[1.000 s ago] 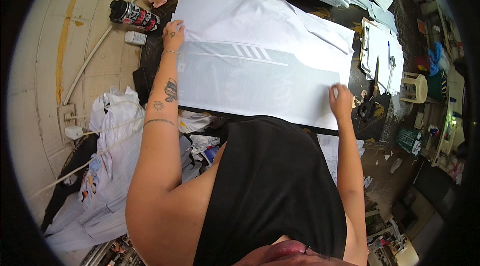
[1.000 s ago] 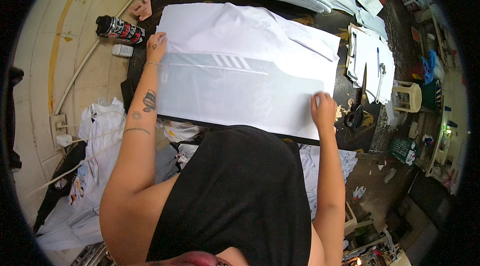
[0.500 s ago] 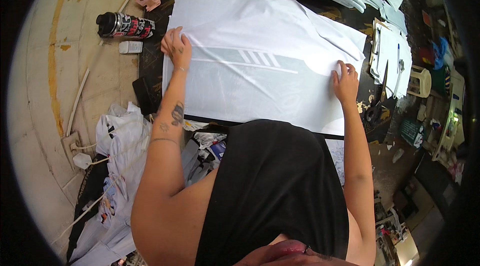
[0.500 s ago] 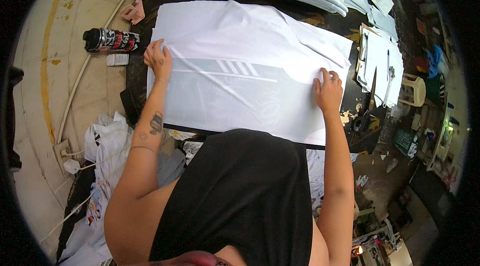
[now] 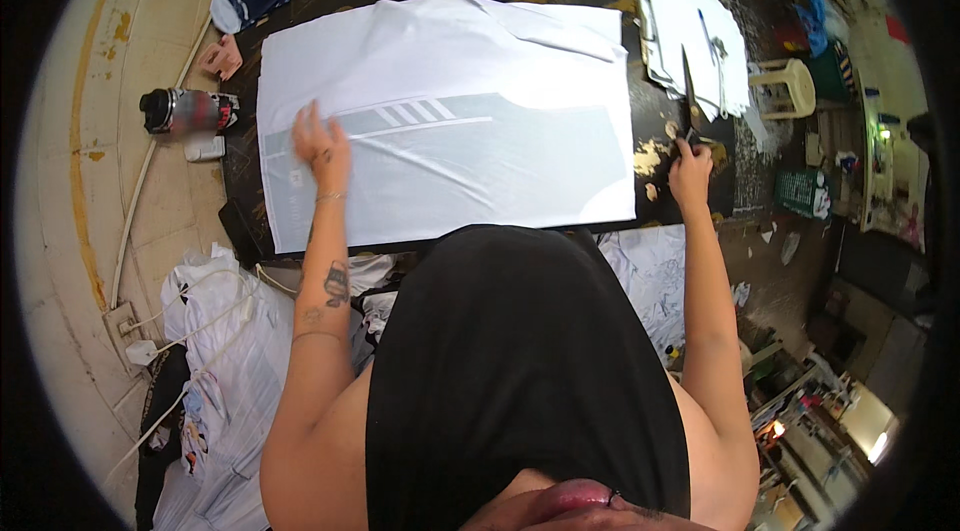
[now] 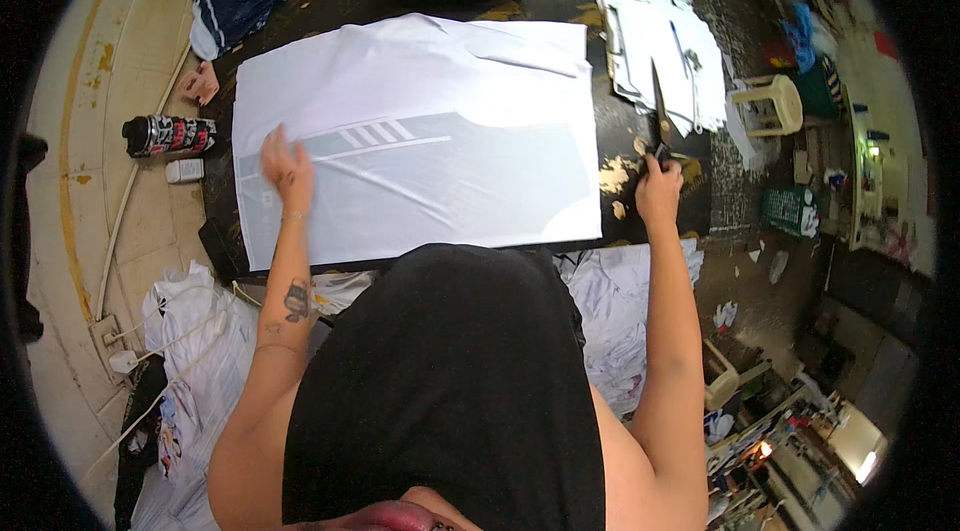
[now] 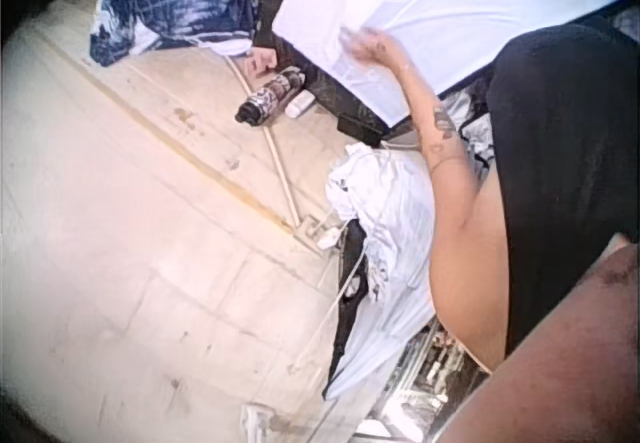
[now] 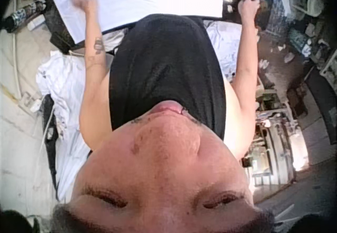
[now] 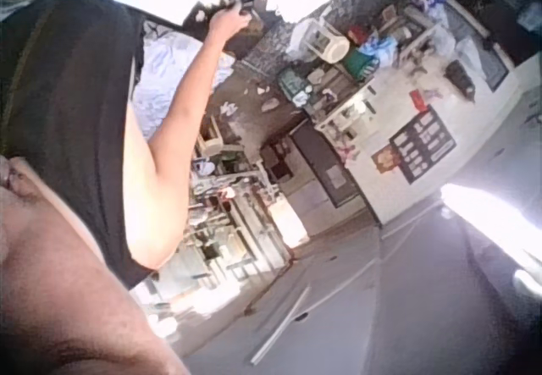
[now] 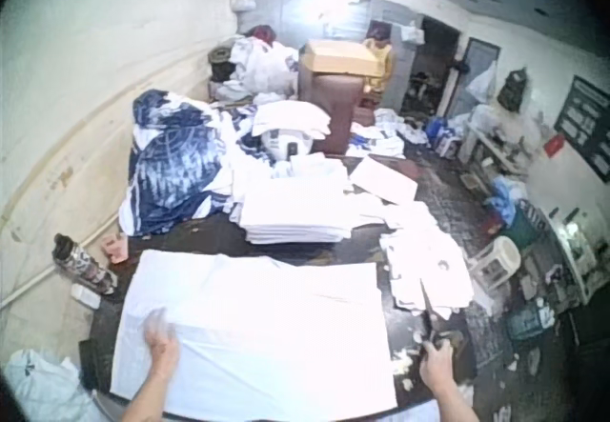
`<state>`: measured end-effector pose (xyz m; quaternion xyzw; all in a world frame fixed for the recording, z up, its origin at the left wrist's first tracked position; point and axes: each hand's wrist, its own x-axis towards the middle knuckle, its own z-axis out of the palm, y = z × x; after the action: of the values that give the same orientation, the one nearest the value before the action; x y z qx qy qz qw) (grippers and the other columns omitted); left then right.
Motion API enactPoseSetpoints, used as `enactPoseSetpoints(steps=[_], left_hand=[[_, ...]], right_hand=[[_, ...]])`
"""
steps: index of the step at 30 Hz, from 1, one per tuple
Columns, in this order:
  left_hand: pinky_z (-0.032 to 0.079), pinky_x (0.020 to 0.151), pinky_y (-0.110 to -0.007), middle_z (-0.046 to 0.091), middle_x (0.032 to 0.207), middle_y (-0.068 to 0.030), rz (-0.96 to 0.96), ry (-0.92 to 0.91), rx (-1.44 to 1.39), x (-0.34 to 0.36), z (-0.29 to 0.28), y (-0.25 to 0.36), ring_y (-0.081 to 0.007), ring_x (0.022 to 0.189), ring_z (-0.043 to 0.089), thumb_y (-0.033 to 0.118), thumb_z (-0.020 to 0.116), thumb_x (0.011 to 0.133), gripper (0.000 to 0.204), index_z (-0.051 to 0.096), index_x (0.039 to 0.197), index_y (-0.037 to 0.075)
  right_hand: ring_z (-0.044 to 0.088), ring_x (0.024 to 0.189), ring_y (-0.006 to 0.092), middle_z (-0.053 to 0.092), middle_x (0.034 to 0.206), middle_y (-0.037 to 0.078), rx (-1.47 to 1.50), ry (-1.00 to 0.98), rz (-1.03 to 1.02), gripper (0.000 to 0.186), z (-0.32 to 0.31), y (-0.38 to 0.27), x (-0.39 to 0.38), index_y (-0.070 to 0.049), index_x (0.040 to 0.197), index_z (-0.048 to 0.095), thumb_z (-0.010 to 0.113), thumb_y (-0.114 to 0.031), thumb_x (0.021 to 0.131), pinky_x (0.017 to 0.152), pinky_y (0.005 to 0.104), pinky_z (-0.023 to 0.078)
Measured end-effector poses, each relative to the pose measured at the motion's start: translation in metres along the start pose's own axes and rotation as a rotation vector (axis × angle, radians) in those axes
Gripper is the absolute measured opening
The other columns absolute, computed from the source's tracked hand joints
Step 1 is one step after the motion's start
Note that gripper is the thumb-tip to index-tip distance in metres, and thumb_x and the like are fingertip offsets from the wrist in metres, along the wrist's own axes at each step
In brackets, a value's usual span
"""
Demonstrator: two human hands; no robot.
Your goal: The person uses shears to cut a blue and white patterned t-shirt into a rectangular piece of fabric. They then fold the cut fabric and place it on a stack of similar pieces. The person repeats this process with additional t-shirts, cutting and folding each piece before stacking them.
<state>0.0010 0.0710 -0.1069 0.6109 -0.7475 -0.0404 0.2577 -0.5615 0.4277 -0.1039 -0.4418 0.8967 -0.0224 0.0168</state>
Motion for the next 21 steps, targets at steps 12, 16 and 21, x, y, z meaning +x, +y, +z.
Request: enactPoseSetpoints(steps=[12, 16, 21], left_hand=[[0.031, 0.117, -0.053, 0.044, 0.152, -0.0227, 0.603, -0.288, -0.176, -0.098, 0.109, 0.328, -0.0416, 0.143, 0.039, 0.003, 0.061, 0.085, 0.055, 0.060, 0.140, 0.007], [0.040, 0.111, -0.049, 0.061, 0.130, -0.0179, 0.901, -0.630, -0.472, -0.125, 0.073, 0.323, -0.0376, 0.126, 0.055, 0.008, 0.067, 0.086, 0.043, 0.067, 0.129, 0.008], [0.046, 0.093, -0.042, 0.066, 0.101, -0.0066, 1.137, -0.792, -0.500, -0.185, 0.048, 0.306, -0.0272, 0.099, 0.063, 0.015, 0.075, 0.087, 0.020, 0.072, 0.107, 0.010]], right_hand=[[0.059, 0.103, 0.0557, 0.058, 0.109, 0.030, 0.495, -0.276, -0.125, 0.039, -0.029, 0.046, -0.079, -0.014, 0.124, 0.048, 0.061, 0.000, 0.090, 0.088, 0.0572, 0.051], [0.069, 0.087, 0.0337, 0.064, 0.098, 0.016, 0.852, -0.399, 0.040, 0.046, -0.045, 0.075, -0.162, -0.013, 0.135, 0.050, 0.065, -0.001, 0.094, 0.075, 0.0446, 0.054], [0.064, 0.067, 0.0130, 0.063, 0.081, 0.002, 1.483, -0.903, 0.501, 0.051, -0.062, 0.110, -0.237, -0.010, 0.141, 0.054, 0.075, -0.021, 0.096, 0.060, 0.0310, 0.051]])
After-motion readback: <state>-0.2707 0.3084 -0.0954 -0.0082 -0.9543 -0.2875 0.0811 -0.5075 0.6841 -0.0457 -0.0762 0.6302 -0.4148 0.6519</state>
